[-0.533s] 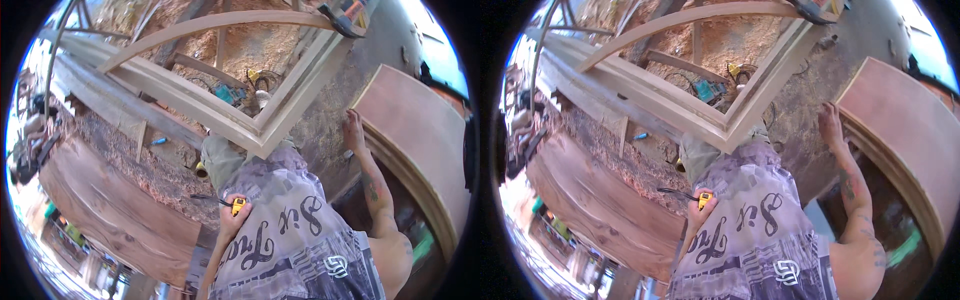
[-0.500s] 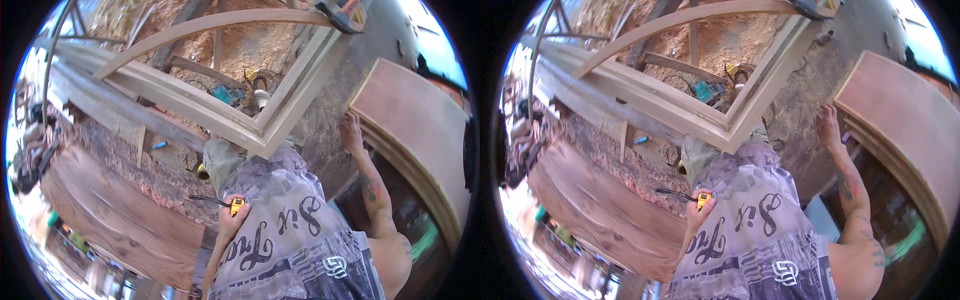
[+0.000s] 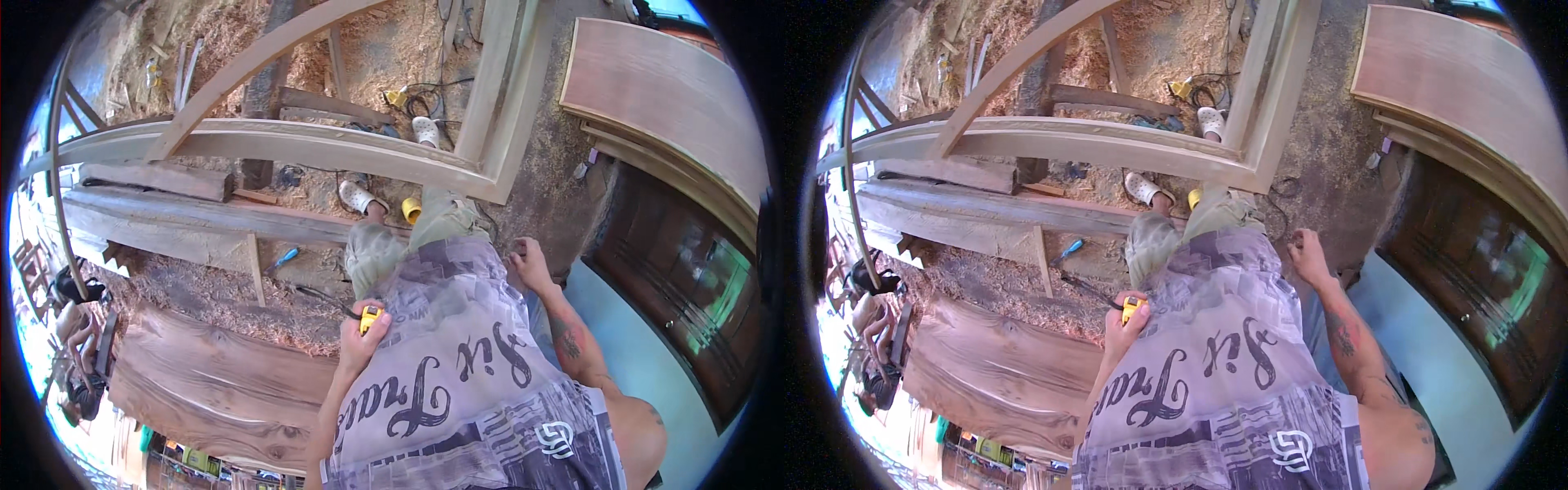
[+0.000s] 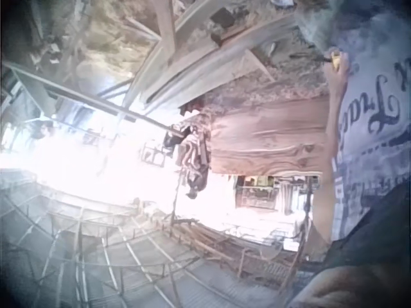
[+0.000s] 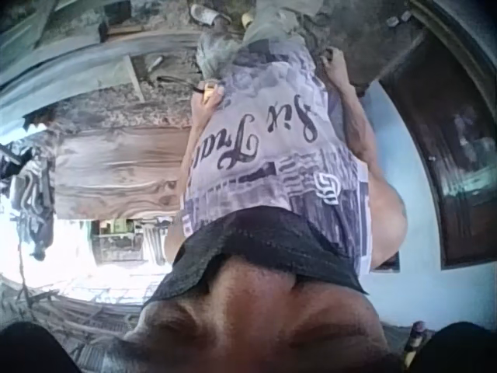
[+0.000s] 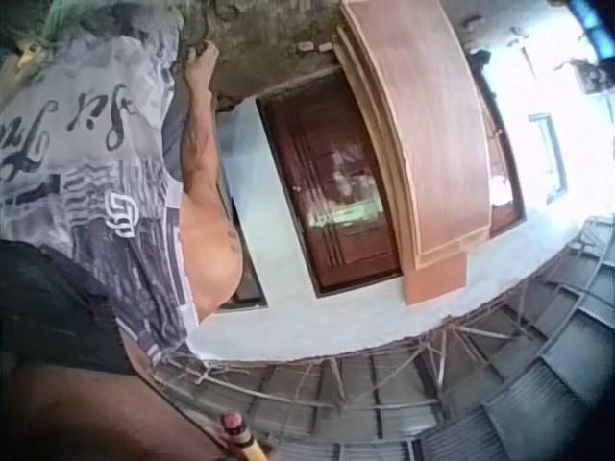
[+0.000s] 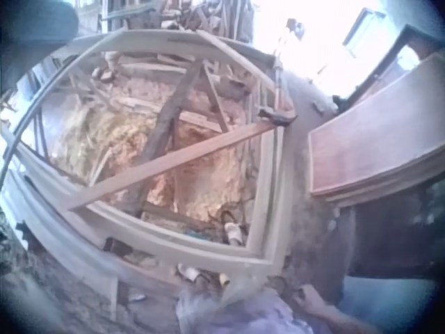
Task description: The person builds a furniture frame by measuring wooden strips with a tape measure, marking them with a pencil, and hammering nails into the wood.
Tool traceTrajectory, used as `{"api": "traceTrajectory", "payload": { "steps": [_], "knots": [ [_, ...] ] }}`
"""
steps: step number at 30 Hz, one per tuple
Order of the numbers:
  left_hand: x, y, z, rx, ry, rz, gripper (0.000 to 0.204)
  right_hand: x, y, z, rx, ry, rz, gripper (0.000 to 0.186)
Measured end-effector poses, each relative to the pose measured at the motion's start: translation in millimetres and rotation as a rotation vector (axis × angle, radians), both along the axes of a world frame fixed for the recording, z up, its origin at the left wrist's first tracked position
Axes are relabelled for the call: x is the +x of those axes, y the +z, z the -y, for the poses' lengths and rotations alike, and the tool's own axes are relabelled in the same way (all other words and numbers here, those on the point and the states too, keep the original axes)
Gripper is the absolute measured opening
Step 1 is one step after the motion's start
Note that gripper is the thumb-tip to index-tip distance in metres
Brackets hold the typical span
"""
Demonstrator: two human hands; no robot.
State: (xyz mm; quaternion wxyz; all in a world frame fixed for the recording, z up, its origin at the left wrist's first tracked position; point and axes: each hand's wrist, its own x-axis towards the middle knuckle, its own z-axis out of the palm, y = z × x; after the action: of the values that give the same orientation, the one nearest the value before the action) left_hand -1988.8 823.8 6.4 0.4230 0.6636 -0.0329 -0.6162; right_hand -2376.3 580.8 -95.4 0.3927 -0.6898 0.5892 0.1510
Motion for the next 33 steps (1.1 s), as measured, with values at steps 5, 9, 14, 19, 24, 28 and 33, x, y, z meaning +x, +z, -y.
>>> {"api": "traceTrajectory", "payload": {
  "steps": [5,9,14,19,24,28,33],
  "knots": [
    [13,10,30,-0.032,-0.116,0.039,0.038,78,57,28,-0.225,-0.009,0.139,0.022],
    [11,5,57,-0.273,-0.429,0.495,0.053,176,122,17,-0.166,0.213,0.579,0.011],
    [13,47,112,-0.167,-0.569,0.606,0.054,275,157,20,0.198,0.384,0.795,0.021],
    [21,76,117,0.043,-0.503,0.604,0.071,310,169,48,0.422,0.623,0.700,0.028],
    [42,73,94,0.026,-0.420,0.571,0.073,344,179,57,0.768,0.436,0.618,0.029],
    [87,52,58,-0.088,-0.305,0.653,0.065,397,206,84,0.723,0.223,0.670,0.039],
    [189,12,-4,-0.203,-0.273,0.628,0.059,465,255,124,0.180,-0.067,0.967,0.025]
  ]
}}
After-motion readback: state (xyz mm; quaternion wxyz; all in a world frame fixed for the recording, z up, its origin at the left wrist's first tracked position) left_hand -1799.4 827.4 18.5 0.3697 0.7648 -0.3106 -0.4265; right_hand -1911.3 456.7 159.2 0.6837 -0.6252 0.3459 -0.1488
